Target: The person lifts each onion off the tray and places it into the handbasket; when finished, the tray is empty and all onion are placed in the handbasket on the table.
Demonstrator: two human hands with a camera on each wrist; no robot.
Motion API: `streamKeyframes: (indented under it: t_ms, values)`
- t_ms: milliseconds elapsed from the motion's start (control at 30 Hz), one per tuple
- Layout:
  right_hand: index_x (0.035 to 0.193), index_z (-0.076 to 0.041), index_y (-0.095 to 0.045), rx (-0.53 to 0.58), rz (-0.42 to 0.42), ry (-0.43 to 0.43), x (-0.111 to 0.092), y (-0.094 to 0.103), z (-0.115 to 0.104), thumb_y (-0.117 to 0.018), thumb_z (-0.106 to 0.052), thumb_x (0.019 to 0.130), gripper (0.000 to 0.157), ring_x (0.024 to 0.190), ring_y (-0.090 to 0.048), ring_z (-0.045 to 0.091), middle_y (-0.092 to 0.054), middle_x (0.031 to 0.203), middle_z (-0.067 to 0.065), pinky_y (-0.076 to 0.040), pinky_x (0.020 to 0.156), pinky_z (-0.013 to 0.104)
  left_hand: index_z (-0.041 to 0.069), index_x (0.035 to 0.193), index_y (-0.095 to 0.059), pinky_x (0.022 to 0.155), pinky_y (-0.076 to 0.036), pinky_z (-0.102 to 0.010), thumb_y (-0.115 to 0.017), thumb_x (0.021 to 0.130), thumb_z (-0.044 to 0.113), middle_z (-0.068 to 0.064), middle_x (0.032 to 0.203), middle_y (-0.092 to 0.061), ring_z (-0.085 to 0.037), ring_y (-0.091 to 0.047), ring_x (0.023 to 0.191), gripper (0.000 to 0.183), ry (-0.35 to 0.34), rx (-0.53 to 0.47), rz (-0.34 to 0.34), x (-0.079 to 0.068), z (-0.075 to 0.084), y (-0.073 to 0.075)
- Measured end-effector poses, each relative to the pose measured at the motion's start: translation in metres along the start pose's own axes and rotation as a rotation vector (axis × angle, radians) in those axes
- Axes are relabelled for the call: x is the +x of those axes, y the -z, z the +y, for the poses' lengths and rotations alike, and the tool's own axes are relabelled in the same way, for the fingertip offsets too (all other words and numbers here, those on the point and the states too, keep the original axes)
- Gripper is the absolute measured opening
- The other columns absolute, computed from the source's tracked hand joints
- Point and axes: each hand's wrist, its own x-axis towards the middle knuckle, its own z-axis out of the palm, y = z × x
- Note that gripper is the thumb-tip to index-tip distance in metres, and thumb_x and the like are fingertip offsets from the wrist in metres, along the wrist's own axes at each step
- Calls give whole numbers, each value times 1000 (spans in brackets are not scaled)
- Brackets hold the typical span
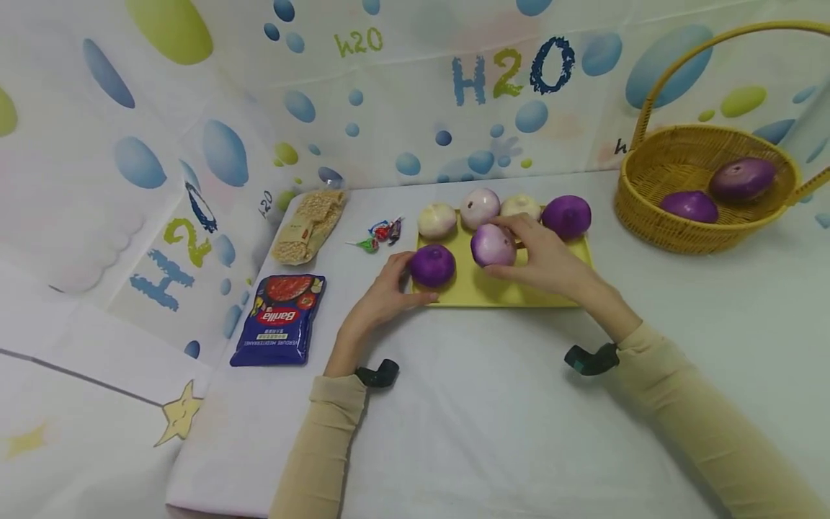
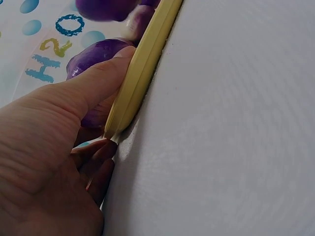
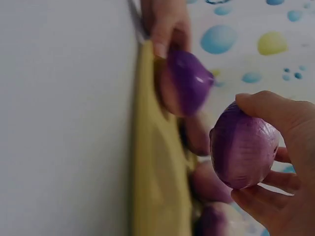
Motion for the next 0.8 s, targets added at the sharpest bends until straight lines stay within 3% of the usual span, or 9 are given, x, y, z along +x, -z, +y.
streamKeyframes:
  t_ms: [100,300,467,633,800]
  values:
    - [141,-20,-39,24,44,-37,0,22,4,-73,-53,75,81,113,-52,22,-46,132,3,-46,94,46,16,143,-36,112,-25,-36,-80,72,45,-2,144,-33,-19,-29,136,88,9,-13,-2,0,0,0]
    - [143,-27,-35,68,139,-189,-8,66,14,-73,-53,76,81,122,-47,32,-42,141,5,-42,96,54,17,143,-36,112,-25,-36,-80,71,45,-1,144,-33,-19,-29,137,89,25,-15,-5,-2,-1,0]
    - [142,-32,-37,71,242,-246,-16,98,25,-76,-44,77,76,120,-49,32,-42,142,2,-45,93,52,17,144,-35,112,-25,-35,-81,71,45,-1,144,-33,-18,-29,136,90,26,-19,-1,-2,0,0]
    - [144,-35,-32,68,301,-361,-27,123,39,-74,-45,79,78,124,-46,30,-38,145,0,-41,99,49,17,144,-35,112,-26,-36,-81,70,45,-2,144,-33,-20,-30,136,91,24,-27,0,-2,0,0]
    - [144,-34,-32,156,373,-452,-39,139,56,-75,-41,79,78,128,-42,26,-35,146,0,-37,105,42,17,143,-36,111,-26,-36,-81,71,42,-2,144,-34,-20,-31,135,89,17,-31,3,0,0,-1]
